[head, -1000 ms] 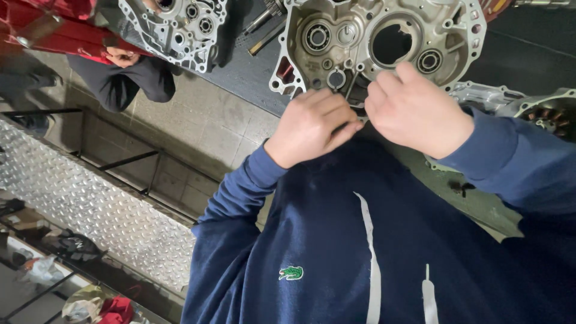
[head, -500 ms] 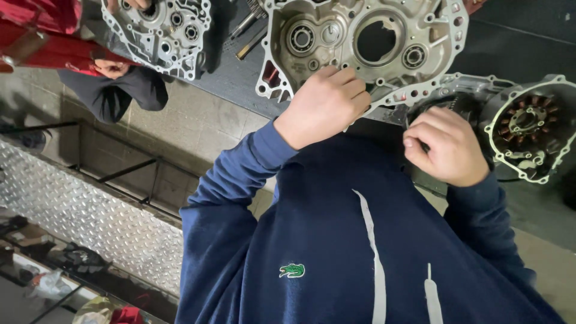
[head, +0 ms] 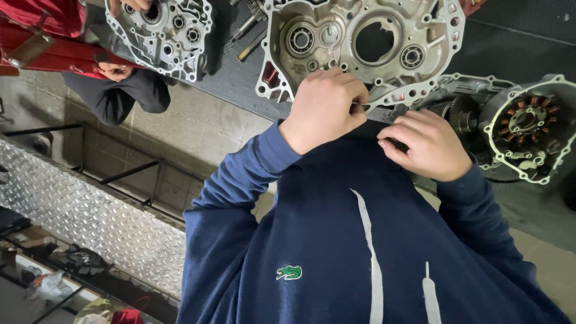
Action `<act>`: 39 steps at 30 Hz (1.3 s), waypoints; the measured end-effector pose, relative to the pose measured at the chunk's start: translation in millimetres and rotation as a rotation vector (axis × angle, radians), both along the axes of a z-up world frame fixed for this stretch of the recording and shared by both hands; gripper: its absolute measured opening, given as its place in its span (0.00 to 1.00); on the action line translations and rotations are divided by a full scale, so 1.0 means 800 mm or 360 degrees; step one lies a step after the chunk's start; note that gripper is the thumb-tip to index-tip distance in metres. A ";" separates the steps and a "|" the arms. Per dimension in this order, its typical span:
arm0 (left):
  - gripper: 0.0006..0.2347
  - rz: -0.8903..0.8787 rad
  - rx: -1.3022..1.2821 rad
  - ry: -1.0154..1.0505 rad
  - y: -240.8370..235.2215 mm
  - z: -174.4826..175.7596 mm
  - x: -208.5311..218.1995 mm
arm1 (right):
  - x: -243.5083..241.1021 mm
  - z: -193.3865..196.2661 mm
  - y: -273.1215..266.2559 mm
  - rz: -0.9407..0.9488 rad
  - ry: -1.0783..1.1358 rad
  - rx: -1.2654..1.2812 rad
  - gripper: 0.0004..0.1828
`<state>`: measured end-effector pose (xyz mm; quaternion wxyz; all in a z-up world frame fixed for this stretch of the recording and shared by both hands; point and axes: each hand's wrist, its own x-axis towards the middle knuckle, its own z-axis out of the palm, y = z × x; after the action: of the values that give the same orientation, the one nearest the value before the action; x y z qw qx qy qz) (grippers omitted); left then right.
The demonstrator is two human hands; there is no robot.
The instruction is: The person holds a disassembled engine casing and repeatedly places a gasket onto its surface, adjusting and repositioning it multiple times. A second person works on a similar casing nearby. The task involves aligning the gasket with the casing's contours without using tools.
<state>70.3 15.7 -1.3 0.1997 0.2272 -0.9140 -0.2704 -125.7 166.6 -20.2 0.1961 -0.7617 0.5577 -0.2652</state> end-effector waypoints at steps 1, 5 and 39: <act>0.04 0.0002 -0.0001 0.0001 -0.001 0.001 0.003 | 0.000 0.001 0.000 0.0002 0.0001 -0.0001 0.06; 0.03 0.0010 0.0004 0.0019 -0.004 0.011 0.020 | -0.003 0.001 -0.001 0.0013 -0.0017 0.0012 0.05; 0.04 0.0104 0.0295 -0.0058 -0.003 -0.002 -0.008 | 0.000 -0.017 -0.005 0.0036 -0.0041 -0.0010 0.08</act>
<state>64.2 13.0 -2.5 0.1698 0.2792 -0.8807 -0.3429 -125.6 162.7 -33.7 0.2040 -0.7651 0.5455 -0.2745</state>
